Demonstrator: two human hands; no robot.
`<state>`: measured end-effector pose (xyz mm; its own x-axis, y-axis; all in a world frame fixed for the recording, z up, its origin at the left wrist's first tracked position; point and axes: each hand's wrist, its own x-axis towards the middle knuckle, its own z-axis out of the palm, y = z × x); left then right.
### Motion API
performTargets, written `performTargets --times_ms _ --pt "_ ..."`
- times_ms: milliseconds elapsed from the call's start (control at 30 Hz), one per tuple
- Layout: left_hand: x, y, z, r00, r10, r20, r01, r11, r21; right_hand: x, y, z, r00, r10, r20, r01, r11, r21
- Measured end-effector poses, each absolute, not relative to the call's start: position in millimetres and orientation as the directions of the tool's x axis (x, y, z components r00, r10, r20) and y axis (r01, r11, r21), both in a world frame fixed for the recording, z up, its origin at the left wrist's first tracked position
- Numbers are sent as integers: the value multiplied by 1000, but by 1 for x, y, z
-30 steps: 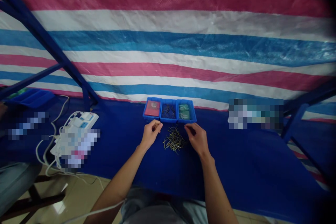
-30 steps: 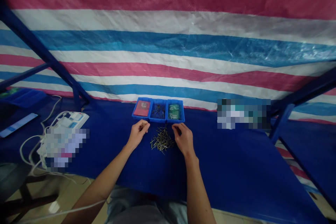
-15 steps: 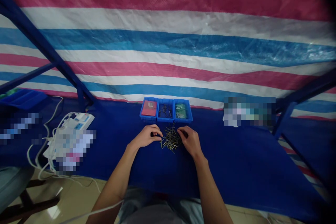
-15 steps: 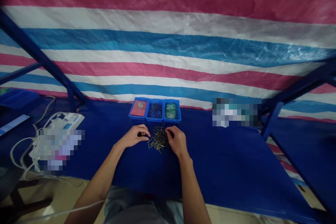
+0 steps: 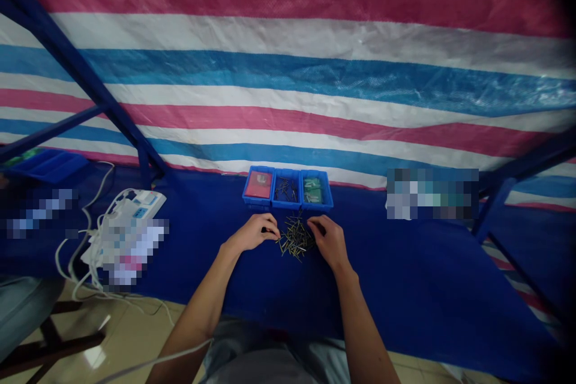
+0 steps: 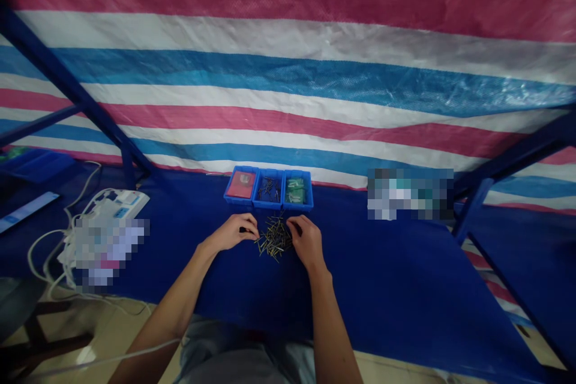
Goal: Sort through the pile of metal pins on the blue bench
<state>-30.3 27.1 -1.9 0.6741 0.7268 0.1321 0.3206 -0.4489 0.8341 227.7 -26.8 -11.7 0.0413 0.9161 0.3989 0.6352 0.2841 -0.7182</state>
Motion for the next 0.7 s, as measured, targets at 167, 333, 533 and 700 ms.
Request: performTargets --times_ms 167,333,533,700 --pt "-33 29 -1 667 738 107 293 -391 873 229 -27 -11 65 911 408 629 280 -725" --pt "-31 28 0 588 800 122 255 -327 910 217 -32 -3 55 905 423 581 315 -750" --pt "-21 19 2 433 879 200 253 -331 909 194 -35 -3 -100 905 414 527 401 -749" --pt "-10 13 2 342 910 236 223 -323 920 190 -35 -5 -122 893 433 512 431 -743"
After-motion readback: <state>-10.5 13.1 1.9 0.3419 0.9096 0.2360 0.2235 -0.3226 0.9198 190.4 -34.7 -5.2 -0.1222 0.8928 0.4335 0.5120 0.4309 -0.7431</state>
